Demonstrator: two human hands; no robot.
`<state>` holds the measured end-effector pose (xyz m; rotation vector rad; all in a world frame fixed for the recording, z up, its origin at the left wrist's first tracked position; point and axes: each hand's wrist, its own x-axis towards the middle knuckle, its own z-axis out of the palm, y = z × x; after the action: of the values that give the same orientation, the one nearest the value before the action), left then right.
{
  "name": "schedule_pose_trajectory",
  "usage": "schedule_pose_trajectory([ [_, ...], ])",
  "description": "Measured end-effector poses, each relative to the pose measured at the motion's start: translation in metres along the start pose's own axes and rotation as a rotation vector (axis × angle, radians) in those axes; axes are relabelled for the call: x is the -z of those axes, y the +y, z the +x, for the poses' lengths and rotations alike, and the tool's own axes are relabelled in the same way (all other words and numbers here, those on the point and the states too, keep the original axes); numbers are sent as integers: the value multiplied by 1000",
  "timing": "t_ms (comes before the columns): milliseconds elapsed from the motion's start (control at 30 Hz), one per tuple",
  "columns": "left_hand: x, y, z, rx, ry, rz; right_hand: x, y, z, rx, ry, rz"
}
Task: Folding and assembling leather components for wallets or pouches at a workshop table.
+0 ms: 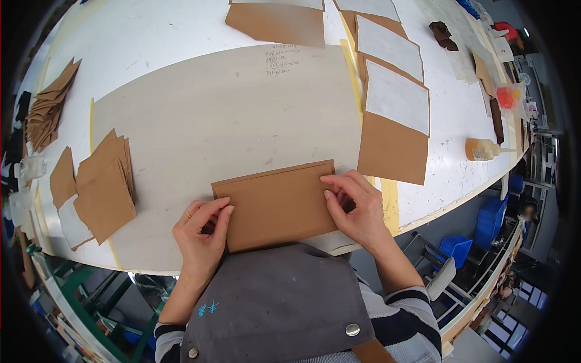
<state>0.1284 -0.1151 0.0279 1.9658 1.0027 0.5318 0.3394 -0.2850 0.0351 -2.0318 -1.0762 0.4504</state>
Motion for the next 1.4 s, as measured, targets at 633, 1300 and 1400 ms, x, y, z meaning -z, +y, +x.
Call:
schedule_pose_trajectory([
  [633, 10, 12, -2, -481, -142, 735, 11, -17, -3, 323, -116, -733],
  [1300, 51, 0, 2, -401, -500, 631, 54, -4, 1, 118, -577, -504],
  [1400, 55, -10, 2, -405, -531, 552, 63, -6, -1, 115, -621, -429],
])
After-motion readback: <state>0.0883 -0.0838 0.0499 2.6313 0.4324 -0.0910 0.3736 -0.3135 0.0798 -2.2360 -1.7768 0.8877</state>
